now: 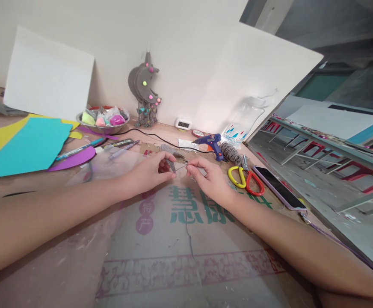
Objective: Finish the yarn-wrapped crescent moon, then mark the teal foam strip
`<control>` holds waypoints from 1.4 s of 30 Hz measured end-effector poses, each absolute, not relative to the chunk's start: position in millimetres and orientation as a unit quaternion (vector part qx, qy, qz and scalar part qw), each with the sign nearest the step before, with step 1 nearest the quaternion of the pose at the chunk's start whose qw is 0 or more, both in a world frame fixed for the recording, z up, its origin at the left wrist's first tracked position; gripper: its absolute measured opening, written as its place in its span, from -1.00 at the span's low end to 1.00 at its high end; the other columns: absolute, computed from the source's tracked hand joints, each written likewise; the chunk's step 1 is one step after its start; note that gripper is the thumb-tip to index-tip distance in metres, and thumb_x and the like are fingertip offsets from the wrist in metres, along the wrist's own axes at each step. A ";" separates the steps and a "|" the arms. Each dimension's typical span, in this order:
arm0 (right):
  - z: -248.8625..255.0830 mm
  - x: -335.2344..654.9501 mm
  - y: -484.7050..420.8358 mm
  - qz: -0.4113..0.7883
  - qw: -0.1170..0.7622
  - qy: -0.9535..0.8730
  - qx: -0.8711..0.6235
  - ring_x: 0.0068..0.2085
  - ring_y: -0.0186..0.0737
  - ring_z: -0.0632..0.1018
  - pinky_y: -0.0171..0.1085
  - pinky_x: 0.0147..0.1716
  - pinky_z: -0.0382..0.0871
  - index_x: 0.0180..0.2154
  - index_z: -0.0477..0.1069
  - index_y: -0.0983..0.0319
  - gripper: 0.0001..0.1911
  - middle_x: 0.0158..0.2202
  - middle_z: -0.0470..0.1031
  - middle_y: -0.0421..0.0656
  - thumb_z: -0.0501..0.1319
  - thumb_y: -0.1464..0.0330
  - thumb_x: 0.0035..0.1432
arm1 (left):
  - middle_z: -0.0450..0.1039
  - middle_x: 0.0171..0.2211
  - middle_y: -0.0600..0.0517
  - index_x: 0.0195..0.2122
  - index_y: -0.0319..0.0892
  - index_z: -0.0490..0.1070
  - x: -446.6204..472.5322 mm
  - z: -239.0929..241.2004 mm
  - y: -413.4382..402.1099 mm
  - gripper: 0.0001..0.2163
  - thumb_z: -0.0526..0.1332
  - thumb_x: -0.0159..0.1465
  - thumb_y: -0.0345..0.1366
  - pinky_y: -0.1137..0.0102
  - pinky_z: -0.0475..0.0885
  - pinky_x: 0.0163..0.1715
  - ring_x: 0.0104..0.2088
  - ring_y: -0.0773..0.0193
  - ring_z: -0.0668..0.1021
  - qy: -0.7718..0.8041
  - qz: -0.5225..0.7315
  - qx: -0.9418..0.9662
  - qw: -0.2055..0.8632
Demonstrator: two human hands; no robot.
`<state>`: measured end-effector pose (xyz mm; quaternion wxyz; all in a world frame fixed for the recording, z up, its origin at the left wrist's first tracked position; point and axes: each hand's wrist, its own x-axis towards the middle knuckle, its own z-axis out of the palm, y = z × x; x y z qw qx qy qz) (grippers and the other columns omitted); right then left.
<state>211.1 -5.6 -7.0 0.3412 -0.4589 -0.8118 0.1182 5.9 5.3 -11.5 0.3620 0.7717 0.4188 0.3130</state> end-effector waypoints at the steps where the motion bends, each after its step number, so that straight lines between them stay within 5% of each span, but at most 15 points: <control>1: -6.6 211.3 -5.5 0.117 0.340 -0.811 -0.461 -0.36 -0.29 0.45 -0.33 -0.35 0.28 -0.41 0.37 0.21 -0.77 -0.40 0.46 -0.19 0.06 0.28 0.24 | 0.42 -0.37 0.07 -0.09 -0.13 0.28 5.9 -10.7 4.9 -0.73 0.17 0.17 -0.27 0.35 0.38 -0.33 -0.31 0.24 0.50 0.418 0.314 0.771 0.363; 13: -6.5 216.7 -1.8 0.111 0.345 -0.812 -0.457 -0.34 -0.28 0.44 -0.34 -0.41 0.24 -0.41 0.36 0.22 -0.78 -0.42 0.43 -0.18 0.06 0.30 0.25 | 0.42 -0.20 0.03 -0.16 -0.15 0.30 5.7 -5.8 0.7 -0.76 0.21 0.18 -0.20 0.35 0.37 -0.20 -0.20 0.25 0.48 0.396 0.385 0.775 0.306; 19: -6.5 216.6 -0.8 0.096 0.402 -0.787 -0.458 -0.18 -0.20 0.44 -0.24 -0.20 0.30 -0.22 0.41 0.20 -0.85 -0.20 0.48 -0.11 0.11 0.33 0.21 | 0.42 -0.20 0.03 -0.17 -0.13 0.30 5.8 -7.4 0.5 -0.80 0.20 0.19 -0.24 0.29 0.38 -0.16 -0.20 0.24 0.48 0.385 0.385 0.798 0.257; 24: -7.5 212.8 -7.3 0.296 0.414 -0.749 -0.425 -0.50 -0.43 0.37 -0.33 -0.50 0.31 -0.21 0.24 0.17 -0.84 -0.10 0.41 -0.14 0.07 0.22 0.24 | 0.41 -0.20 0.02 -0.17 -0.14 0.30 4.4 -12.3 3.4 -0.80 0.20 0.20 -0.26 0.28 0.38 -0.17 -0.22 0.24 0.48 0.358 0.376 0.827 0.215; 32: -10.5 205.5 -12.6 0.418 0.329 -0.743 -0.406 -0.55 -0.44 0.33 -0.41 -0.59 0.24 -0.18 0.20 0.16 -0.83 -0.42 0.35 -0.29 0.13 0.30 0.19 | 0.41 -0.18 0.01 -0.14 -0.14 0.30 2.3 -14.7 3.4 -0.81 0.17 0.24 -0.24 0.28 0.38 -0.14 -0.16 0.23 0.48 0.337 0.371 0.845 0.186; 42: -7.8 207.7 -6.7 0.273 0.328 -0.785 -0.448 -0.47 -0.38 0.26 -0.36 -0.47 0.14 -0.37 0.38 0.26 -0.84 -0.49 0.29 -0.24 0.13 0.30 0.16 | 0.42 -0.24 0.05 -0.20 -0.13 0.33 1.7 -12.2 1.9 -0.86 0.17 0.25 -0.23 0.33 0.37 -0.18 -0.22 0.28 0.47 0.326 0.371 0.852 0.173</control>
